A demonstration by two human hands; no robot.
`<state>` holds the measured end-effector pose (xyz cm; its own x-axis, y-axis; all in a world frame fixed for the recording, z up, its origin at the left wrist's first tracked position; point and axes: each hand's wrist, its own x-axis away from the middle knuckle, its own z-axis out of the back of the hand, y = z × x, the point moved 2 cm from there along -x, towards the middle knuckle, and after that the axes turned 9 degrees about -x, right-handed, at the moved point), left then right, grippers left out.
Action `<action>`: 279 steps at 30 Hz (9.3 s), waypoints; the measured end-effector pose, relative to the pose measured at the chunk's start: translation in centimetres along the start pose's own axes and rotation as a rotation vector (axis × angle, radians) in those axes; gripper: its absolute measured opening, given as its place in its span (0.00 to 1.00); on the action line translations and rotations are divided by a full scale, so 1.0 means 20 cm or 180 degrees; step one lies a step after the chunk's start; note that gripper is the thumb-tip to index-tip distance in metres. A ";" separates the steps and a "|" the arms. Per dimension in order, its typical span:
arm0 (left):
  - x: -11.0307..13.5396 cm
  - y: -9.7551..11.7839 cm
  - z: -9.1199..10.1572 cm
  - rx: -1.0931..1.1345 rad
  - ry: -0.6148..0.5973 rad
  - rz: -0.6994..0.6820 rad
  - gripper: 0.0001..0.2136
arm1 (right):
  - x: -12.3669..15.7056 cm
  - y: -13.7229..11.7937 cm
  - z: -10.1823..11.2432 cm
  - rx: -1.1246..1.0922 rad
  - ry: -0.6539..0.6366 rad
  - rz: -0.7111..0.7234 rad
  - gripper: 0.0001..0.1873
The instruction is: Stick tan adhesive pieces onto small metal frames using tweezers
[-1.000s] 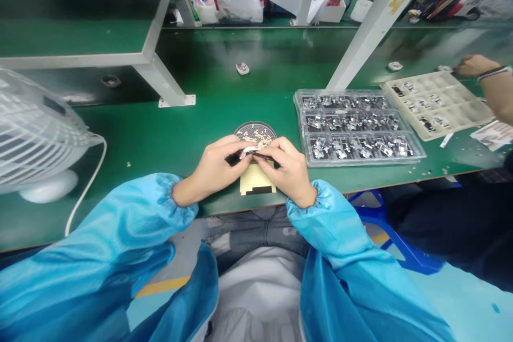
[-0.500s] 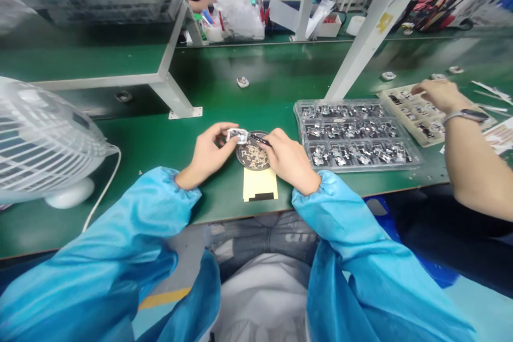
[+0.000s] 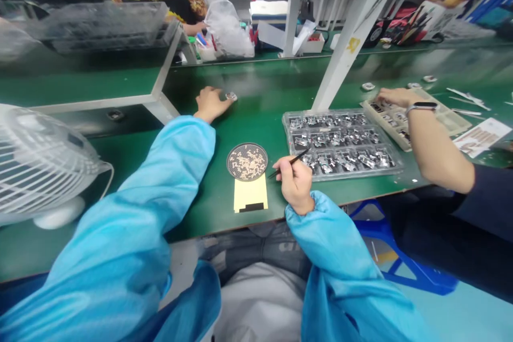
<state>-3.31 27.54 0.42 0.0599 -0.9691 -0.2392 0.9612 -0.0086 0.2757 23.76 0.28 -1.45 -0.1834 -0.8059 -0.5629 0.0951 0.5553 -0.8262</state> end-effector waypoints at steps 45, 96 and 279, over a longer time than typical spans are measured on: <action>1.23 0.15 0.21 0.2655 -0.0772 -0.1156 0.26 | 0.08 -0.08 -0.06 -0.1216 -0.1138 -0.0820 0.10; 1.27 0.16 0.25 0.2176 -0.0707 -0.1281 0.09 | 0.07 -0.06 -0.10 -0.0670 -0.0769 0.0023 0.07; 1.31 0.20 0.27 0.2750 -0.0964 -0.0819 0.17 | -0.03 -0.06 -0.19 -0.0406 -0.1091 -0.1767 0.19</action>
<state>0.71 0.78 0.31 -0.3147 -0.9338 -0.1704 0.3964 -0.2924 0.8703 20.11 0.87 -0.09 0.1518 -0.9872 -0.0482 -0.0443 0.0419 -0.9981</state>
